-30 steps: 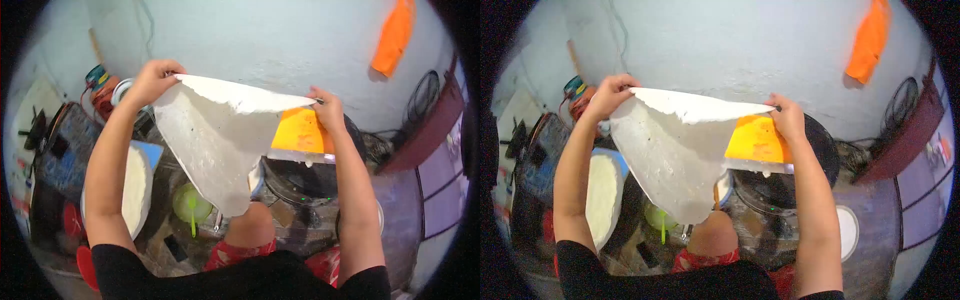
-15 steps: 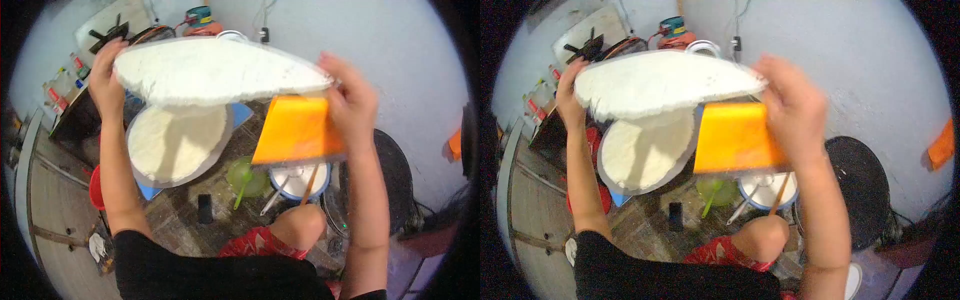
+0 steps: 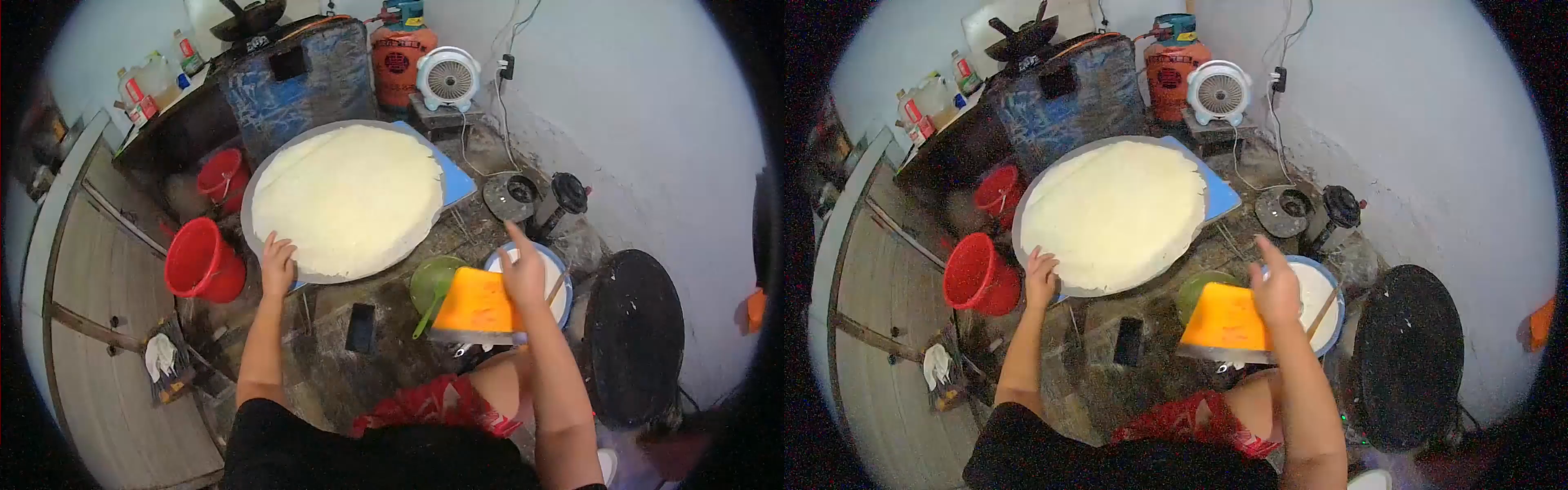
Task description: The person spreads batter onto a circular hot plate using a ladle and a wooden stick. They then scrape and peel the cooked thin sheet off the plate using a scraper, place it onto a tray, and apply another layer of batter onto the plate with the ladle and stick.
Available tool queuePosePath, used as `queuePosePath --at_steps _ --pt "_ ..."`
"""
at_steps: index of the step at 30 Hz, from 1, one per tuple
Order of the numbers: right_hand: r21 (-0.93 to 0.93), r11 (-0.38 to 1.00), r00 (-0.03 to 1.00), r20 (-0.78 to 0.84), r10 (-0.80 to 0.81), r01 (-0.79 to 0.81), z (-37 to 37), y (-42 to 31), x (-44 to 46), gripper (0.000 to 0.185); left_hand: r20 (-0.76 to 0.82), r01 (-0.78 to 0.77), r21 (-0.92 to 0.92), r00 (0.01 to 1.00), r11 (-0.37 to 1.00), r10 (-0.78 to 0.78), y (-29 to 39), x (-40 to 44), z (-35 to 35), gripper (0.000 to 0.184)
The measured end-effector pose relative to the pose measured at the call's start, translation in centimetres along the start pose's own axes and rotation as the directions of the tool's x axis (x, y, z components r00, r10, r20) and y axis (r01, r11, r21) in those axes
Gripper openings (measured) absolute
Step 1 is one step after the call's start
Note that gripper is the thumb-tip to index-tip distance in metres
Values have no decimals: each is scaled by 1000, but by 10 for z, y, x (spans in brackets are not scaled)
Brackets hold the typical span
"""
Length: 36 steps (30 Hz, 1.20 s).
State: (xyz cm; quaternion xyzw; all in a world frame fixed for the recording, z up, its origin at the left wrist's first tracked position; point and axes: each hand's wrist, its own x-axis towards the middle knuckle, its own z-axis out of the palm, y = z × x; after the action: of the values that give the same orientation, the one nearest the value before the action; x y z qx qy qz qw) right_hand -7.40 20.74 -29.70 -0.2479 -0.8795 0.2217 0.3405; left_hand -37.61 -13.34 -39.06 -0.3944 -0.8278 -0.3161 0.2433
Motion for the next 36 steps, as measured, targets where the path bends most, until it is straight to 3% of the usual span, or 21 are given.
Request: queuePosePath --at_steps 1,3,4,7,8,10,12,13,15,16,19,20,22,23,25,28,31,32,34,35,36 --pt "4 1000 1000 6 -4 4 -6 -3 0 42 23 -9 17 1000 1000 9 -9 0 7 27" --pt "161 935 948 26 317 -317 -20 -10 2 40 32 17 14 999 1000 -17 -21 -1 18 27" --pt "146 960 966 -63 249 -238 -15 3 -2 41 38 33 9 999 999 -33 -26 0 22 27" --pt "251 944 965 -92 245 -216 -2 17 -16 38 24 77 -15 997 997 -77 -38 13 29 27" --pt "344 887 935 -66 349 -307 4 17 -21 36 15 79 -19 997 997 -79 -39 22 28 27" --pt "463 775 877 8 481 -430 18 26 -35 32 26 -32 10 999 999 31 -37 51 20 27" --pt "460 739 845 46 533 -491 24 24 -44 31 -21 -185 29 982 982 185 5 87 -6 28" --pt "461 739 846 51 531 -491 27 24 -46 31 -20 -181 34 983 983 182 21 98 -20 28" --pt "413 747 835 67 546 -521 26 28 -48 32 19 -388 51 922 920 387 42 108 -36 30" --pt "411 747 835 69 545 -522 26 30 -50 32 19 -386 51 923 921 385 38 101 -35 30" --pt "526 682 829 81 554 -507 27 37 -49 34 -37 -191 85 980 978 194 -7 62 -14 27" --pt "528 681 828 79 556 -507 28 40 -49 34 -36 -195 85 979 977 198 -23 51 -3 27" --pt "643 540 779 147 609 -544 30 45 -49 35 75 117 122 989 986 -127 -50 32 16 24" --pt "715 444 760 189 622 -540 27 37 -48 34 105 145 97 982 985 -155 -61 30 22 23" --pt "713 420 738 203 643 -562 30 45 -52 33 178 232 98 953 968 -246 -66 33 25 19" --pt "734 352 700 229 677 -581 30 43 -52 29 163 259 92 948 961 -272 -62 43 21 18" --pt "768 140 557 313 770 -625 25 33 -50 25 183 182 164 960 969 -211 -71 47 20 18" --pt "768 137 554 313 772 -625 25 35 -50 25 186 180 164 960 970 -209 -73 47 21 18" --pt "800 1 515 384 766 -600 25 37 -53 21 162 233 168 952 958 -260 -76 43 21 19" --pt "784 -41 482 421 768 -619 23 37 -55 22 191 174 176 960 969 -207 -82 40 19 22" --pt "772 -126 383 441 812 -623 24 37 -55 23 198 169 175 959 970 -203 -85 37 19 22"
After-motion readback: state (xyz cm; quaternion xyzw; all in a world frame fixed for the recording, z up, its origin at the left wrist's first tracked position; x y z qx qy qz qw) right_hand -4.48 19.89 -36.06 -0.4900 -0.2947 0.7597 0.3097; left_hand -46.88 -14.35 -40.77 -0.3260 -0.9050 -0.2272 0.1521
